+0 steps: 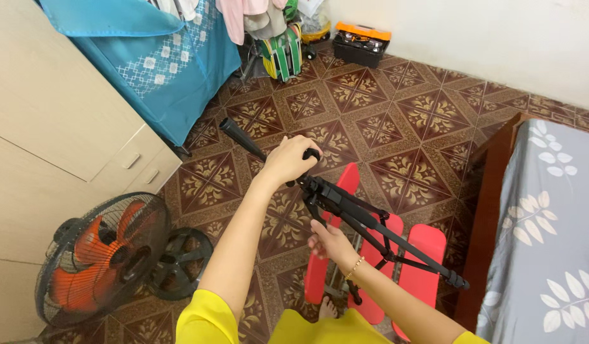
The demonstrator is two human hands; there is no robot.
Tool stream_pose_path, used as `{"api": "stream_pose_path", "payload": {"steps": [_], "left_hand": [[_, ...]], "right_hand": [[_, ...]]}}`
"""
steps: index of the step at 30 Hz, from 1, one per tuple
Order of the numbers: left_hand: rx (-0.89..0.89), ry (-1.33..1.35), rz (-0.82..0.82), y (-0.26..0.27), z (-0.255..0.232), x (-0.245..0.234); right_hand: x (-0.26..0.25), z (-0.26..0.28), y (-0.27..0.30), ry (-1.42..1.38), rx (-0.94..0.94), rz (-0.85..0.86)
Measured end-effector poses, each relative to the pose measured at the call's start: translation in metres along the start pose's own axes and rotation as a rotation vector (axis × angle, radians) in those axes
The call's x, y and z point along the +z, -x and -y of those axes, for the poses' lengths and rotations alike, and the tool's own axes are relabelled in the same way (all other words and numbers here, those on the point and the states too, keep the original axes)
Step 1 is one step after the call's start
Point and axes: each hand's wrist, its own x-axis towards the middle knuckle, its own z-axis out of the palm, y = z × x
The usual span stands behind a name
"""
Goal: The person assembles a small black tripod by unfolding its legs, extending the center column, and adjusting the head. The person repeatedly tightens and loosens the head and leg locks while holding the tripod over a red folding stool.
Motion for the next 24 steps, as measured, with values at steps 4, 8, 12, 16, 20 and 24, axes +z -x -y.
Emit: {"api": "stream_pose_path", "payload": {"steps": [4, 8, 12, 16, 20, 24], "left_hand": [[-0.011, 0.015, 0.001, 0.0, 0.006, 0.008], [0.011, 0.025, 0.011, -0.001, 0.013, 0.013], [0.016, 0.071, 0.065, -0.003, 0.016, 0.015], [0.019, 0.068, 0.068, -0.007, 0.015, 0.017], [0.017, 0.058, 0.076, -0.007, 0.019, 0.018], [0.014, 0.064, 0.094, -0.01, 0.022, 0.021]], "right_hand": [[0.022, 0.021, 0.003, -0.008, -0.092, 0.069], [0.05, 0.027, -0.022, 0.027, 0.002, 0.166], [0.054, 0.016, -0.035, 0.095, 0.045, 0.246], [0.042, 0.01, -0.028, 0.041, 0.091, 0.207], [0.031, 0.018, -0.003, 0.022, 0.112, 0.13], [0.022, 0.046, 0.021, -0.034, 0.027, 0.055]]}}
